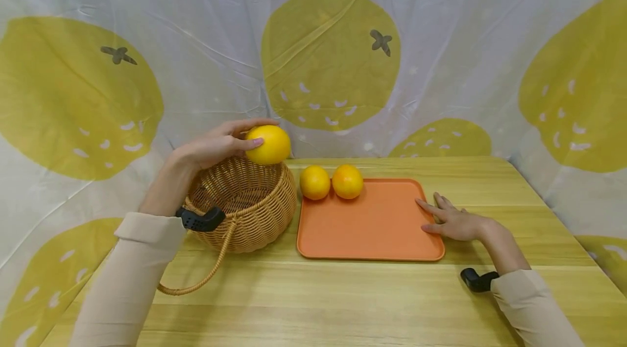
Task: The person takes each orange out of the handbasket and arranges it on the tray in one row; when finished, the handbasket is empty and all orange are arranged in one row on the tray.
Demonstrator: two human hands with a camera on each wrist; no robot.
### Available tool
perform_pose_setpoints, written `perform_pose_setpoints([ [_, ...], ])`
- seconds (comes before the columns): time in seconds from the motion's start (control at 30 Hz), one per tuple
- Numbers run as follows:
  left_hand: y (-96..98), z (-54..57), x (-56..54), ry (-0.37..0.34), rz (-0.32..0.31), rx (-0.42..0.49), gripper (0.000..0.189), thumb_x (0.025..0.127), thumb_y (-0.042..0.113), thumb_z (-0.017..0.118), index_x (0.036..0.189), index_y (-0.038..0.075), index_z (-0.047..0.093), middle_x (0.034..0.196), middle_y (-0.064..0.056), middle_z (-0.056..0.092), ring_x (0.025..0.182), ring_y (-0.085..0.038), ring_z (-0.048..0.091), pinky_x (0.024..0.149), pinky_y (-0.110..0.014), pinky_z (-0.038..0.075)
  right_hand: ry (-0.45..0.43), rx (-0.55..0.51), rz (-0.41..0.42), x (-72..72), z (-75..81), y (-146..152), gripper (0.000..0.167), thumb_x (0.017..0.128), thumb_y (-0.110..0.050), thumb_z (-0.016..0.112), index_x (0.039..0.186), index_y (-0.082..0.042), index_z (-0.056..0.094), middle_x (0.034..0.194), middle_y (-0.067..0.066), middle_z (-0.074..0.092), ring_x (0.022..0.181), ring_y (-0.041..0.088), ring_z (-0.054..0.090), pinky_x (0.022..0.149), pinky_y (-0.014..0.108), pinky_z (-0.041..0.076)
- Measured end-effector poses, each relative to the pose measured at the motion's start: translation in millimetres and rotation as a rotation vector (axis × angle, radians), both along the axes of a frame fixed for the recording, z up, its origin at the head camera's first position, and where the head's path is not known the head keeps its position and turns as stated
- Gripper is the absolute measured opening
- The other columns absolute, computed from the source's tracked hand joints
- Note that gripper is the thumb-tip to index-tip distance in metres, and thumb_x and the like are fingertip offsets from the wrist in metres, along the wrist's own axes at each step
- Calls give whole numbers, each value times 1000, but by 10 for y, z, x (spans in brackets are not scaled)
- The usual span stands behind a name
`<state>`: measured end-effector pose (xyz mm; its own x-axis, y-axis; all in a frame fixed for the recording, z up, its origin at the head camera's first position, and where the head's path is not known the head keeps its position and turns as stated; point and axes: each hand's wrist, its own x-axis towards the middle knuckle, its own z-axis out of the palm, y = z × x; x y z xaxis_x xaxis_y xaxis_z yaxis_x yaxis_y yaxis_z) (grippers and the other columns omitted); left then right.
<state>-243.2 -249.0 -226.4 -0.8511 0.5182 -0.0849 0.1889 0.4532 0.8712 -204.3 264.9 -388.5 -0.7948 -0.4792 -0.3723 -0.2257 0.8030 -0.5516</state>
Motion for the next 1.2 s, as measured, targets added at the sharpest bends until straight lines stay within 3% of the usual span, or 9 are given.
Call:
perform_pose_setpoints([
  [0.13,268,1,92,-55,91,175,52,109,14,49,160,12,37,161,-17,35,117,-17,61,90,-28,56,-7,-12,-5,-5,-7,1,85,104,-45,58,166,-4,16,165,39,-15,152,59,-15,109,84,-9],
  [0.27,511,-19,172,-76,123,261,53,109,12,45,161,12,33,159,-19,36,118,-21,60,90,-31,57,-11,-17,-7,-10,-10,4,86,104,-46,58,166,-4,15,165,39,-15,152,59,-16,108,84,-10],
  [0.53,1021,-161,442,-58,141,190,51,108,17,52,159,22,41,154,-11,46,120,-28,58,94,-38,50,-10,-29,-13,-37,-64,53,91,102,-55,57,167,-8,14,166,37,-17,152,57,-17,108,84,-12],
  [0.67,1234,-285,556,-58,145,192,49,108,19,53,156,24,43,152,-9,47,123,-27,56,98,-38,48,-10,-17,-6,-33,-33,29,88,104,-50,57,166,-6,14,165,37,-17,152,58,-17,108,84,-11],
  [0.8,1442,-426,634,-62,159,202,50,107,20,55,155,27,44,152,-11,46,122,-29,56,90,-35,50,-16,-34,-1,-40,-28,18,87,104,-47,58,166,-6,14,165,38,-17,152,58,-18,108,84,-13],
  [0.9,1608,-543,700,-44,172,210,52,105,20,60,154,29,45,153,-10,45,124,-30,57,91,-37,52,-16,-51,3,-57,-64,49,88,103,-52,57,167,-10,14,165,37,-19,152,57,-19,107,84,-14],
  [1.1,1873,-778,768,2,214,176,58,102,23,66,155,30,45,153,-14,42,131,-34,52,107,-54,46,-1,-21,4,-105,-140,102,89,101,-63,52,168,-19,12,167,31,-21,154,53,-18,111,82,-9],
  [1.2,1981,-885,746,0,238,174,55,103,26,64,155,27,46,155,-16,39,132,-35,50,109,-57,44,-7,-14,1,-79,-93,75,89,102,-58,54,168,-14,13,166,35,-20,153,56,-18,110,83,-9],
])
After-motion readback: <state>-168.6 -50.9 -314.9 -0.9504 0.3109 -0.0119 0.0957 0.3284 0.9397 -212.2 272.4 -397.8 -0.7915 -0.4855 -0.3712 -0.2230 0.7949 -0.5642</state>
